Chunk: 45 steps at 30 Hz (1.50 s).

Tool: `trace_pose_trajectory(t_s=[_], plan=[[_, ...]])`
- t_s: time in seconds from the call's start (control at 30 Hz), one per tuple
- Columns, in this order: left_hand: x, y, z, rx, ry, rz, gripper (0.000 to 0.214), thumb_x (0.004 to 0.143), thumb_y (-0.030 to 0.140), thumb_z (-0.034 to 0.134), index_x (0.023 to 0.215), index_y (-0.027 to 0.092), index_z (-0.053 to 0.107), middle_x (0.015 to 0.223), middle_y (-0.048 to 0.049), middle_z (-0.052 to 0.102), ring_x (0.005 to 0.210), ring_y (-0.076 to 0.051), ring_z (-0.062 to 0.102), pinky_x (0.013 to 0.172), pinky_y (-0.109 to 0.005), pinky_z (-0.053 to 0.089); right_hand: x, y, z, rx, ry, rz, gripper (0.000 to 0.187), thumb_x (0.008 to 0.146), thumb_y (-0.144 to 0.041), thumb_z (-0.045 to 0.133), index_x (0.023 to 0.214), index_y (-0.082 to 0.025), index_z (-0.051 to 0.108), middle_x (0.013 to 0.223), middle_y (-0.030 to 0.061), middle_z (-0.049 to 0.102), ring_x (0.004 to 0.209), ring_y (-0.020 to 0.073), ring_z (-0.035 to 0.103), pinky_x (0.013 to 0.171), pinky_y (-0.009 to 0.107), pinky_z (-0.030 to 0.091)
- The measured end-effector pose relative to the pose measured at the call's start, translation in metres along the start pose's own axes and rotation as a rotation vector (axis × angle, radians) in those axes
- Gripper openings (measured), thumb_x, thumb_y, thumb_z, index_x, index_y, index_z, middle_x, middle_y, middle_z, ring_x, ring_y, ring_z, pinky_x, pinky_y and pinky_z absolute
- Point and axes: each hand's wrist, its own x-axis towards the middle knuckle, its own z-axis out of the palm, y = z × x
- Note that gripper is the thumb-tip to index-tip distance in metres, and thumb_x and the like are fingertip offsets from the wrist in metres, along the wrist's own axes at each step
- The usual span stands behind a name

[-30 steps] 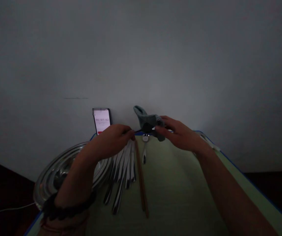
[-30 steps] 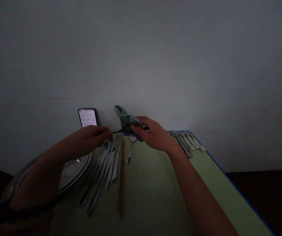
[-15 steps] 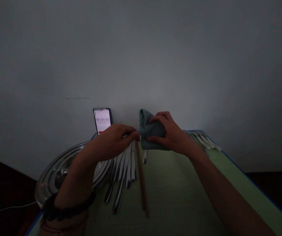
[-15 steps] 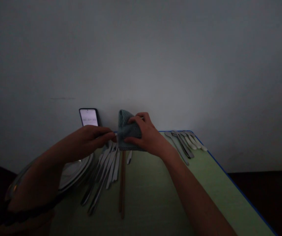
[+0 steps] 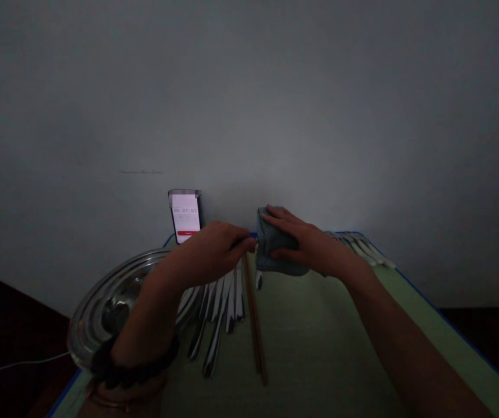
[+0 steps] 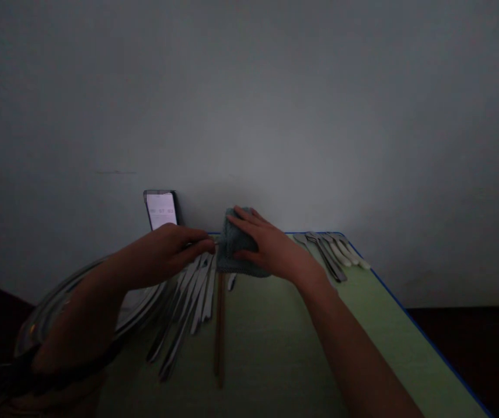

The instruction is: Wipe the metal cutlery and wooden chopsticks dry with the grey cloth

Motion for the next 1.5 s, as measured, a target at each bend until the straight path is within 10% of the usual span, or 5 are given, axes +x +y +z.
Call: trace_pose_trajectory(t_s=[0.1, 0.43, 0.83, 1.0, 1.5], plan=[[0.000, 0.002, -0.001, -0.010, -0.001, -0.002, 0.035, 0.088, 0.032, 0.036, 0.082, 0.016, 0.067, 0.058, 0.0001, 0.060, 0.050, -0.010, 0.049, 0.055, -0.022, 0.033, 0.001, -0.001, 0.001, -0.041, 0.086, 0.026, 0.057, 0.077, -0.036, 0.059, 0.131, -0.024, 0.044, 0.151, 0.0032, 0.013, 0.139, 0.0251, 0.005, 0.112, 0.047, 0.017], [-0.002, -0.004, -0.006, -0.140, 0.048, -0.029, 0.037, 0.086, 0.034, 0.037, 0.083, 0.014, 0.068, 0.055, 0.0018, 0.055, 0.049, -0.010, 0.044, 0.053, -0.021, 0.033, 0.003, -0.001, -0.009, 0.198, 0.132, 0.033, 0.052, 0.077, -0.030, 0.058, 0.128, -0.025, 0.045, 0.128, 0.0032, 0.053, 0.115, 0.0184, 0.051, 0.099, 0.036, 0.038], [-0.001, -0.002, -0.002, -0.182, -0.056, -0.019, 0.036, 0.086, 0.036, 0.039, 0.084, 0.016, 0.068, 0.063, -0.0008, 0.062, 0.057, -0.012, 0.053, 0.058, -0.021, 0.036, 0.002, 0.001, -0.012, 0.150, -0.116, 0.086, 0.025, 0.081, -0.043, 0.051, 0.088, -0.022, 0.065, 0.074, -0.0005, 0.063, 0.067, 0.0142, 0.056, 0.062, 0.027, 0.044], [0.000, -0.004, -0.001, -0.141, -0.054, -0.049, 0.036, 0.087, 0.035, 0.037, 0.087, 0.016, 0.068, 0.066, -0.0015, 0.064, 0.056, -0.012, 0.052, 0.058, -0.022, 0.036, 0.002, 0.008, -0.008, 0.086, 0.055, -0.034, 0.028, 0.088, -0.031, 0.041, 0.107, -0.027, 0.061, 0.116, 0.0060, 0.050, 0.109, 0.0184, 0.048, 0.097, 0.037, 0.038], [0.000, -0.003, -0.005, -0.118, 0.056, -0.139, 0.038, 0.086, 0.033, 0.035, 0.084, 0.016, 0.069, 0.054, 0.0012, 0.054, 0.049, -0.011, 0.044, 0.058, -0.023, 0.036, -0.001, 0.023, -0.018, 0.588, 0.619, 0.183, 0.033, 0.086, -0.046, 0.041, 0.107, -0.028, 0.059, 0.101, 0.0002, 0.062, 0.099, 0.0171, 0.056, 0.091, 0.036, 0.042]])
